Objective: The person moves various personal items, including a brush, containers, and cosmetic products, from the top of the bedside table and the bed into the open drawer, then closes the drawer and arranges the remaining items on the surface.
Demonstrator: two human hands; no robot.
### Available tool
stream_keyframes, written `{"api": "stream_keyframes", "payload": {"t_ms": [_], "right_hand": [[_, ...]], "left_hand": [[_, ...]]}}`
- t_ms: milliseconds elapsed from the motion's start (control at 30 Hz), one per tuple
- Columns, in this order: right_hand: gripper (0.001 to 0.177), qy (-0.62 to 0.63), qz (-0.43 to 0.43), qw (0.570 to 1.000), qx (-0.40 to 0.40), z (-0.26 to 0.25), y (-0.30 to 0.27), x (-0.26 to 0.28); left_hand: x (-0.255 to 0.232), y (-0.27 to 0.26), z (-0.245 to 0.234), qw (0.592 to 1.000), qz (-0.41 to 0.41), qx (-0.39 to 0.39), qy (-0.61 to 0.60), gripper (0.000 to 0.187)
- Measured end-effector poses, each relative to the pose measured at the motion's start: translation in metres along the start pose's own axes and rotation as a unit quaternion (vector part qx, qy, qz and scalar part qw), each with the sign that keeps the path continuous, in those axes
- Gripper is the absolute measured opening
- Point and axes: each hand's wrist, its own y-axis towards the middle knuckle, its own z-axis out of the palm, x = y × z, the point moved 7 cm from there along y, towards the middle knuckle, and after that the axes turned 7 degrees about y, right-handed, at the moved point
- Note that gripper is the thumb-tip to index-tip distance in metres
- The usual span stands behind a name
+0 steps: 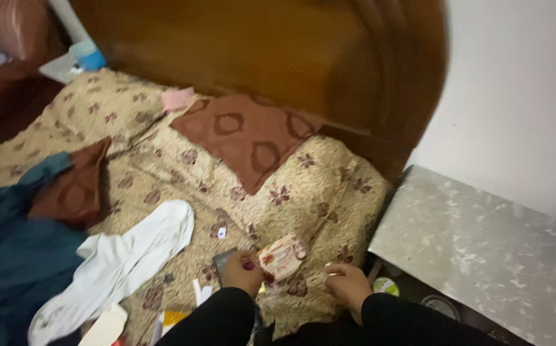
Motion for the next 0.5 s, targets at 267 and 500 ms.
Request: {"api": "stream_keyframes", "payload": {"t_ms": [267, 500], "right_hand": [[0.051, 0.06, -0.044, 0.997, -0.002, -0.052, -0.018, -0.004], [0.062, 0.123, 0.016, 0.992, 0.008, -0.106, -0.03, -0.002]], "left_hand": [[-0.084, -0.034, 0.079, 0.969, -0.131, 0.132, -0.162, 0.046], [-0.12, -0.049, 0.153, 0.925, -0.18, 0.161, -0.292, 0.037]]}}
